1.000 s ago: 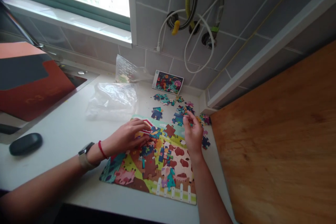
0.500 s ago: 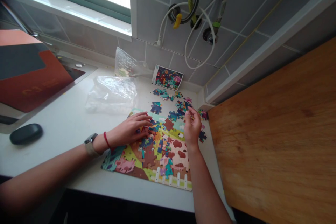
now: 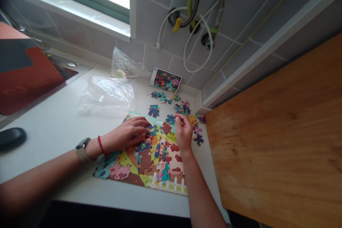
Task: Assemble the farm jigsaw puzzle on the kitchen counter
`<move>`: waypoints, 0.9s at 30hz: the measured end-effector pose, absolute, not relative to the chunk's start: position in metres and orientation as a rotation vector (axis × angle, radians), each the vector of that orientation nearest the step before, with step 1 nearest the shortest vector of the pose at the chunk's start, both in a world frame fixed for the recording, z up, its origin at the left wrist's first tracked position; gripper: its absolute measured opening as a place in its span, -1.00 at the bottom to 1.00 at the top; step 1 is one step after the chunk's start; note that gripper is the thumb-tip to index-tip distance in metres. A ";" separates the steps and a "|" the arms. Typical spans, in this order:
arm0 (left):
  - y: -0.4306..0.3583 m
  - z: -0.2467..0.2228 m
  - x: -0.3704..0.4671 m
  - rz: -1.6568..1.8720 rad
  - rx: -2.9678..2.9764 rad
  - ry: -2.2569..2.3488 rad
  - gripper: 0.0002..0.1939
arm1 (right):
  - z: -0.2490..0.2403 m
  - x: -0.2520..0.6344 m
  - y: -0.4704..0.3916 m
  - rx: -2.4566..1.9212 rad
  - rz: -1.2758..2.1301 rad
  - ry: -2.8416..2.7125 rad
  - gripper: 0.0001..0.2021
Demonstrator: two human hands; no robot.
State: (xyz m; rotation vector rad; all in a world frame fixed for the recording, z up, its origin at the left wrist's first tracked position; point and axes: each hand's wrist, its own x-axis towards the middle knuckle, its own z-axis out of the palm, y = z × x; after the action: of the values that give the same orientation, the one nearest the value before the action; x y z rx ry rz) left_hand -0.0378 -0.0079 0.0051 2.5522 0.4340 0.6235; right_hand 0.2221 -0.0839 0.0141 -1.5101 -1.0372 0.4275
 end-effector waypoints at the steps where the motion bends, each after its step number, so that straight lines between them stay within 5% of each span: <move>1: -0.008 0.004 -0.037 0.633 2.559 0.440 -0.79 | 0.016 0.216 -0.085 -1.504 0.441 -1.102 -0.74; 16: -0.007 0.001 -0.032 0.713 2.516 0.467 -0.84 | 0.024 0.191 -0.096 -1.465 0.543 -1.658 -0.84; 27: 0.001 0.015 -0.039 0.696 2.523 0.538 -0.83 | 0.015 0.199 -0.096 -1.492 0.477 -2.103 -0.52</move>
State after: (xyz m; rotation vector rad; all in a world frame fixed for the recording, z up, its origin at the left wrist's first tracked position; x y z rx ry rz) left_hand -0.0394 0.0011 0.0153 2.5232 0.5381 0.6964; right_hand 0.1988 -0.0957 0.0147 -1.4925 -2.1030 0.4768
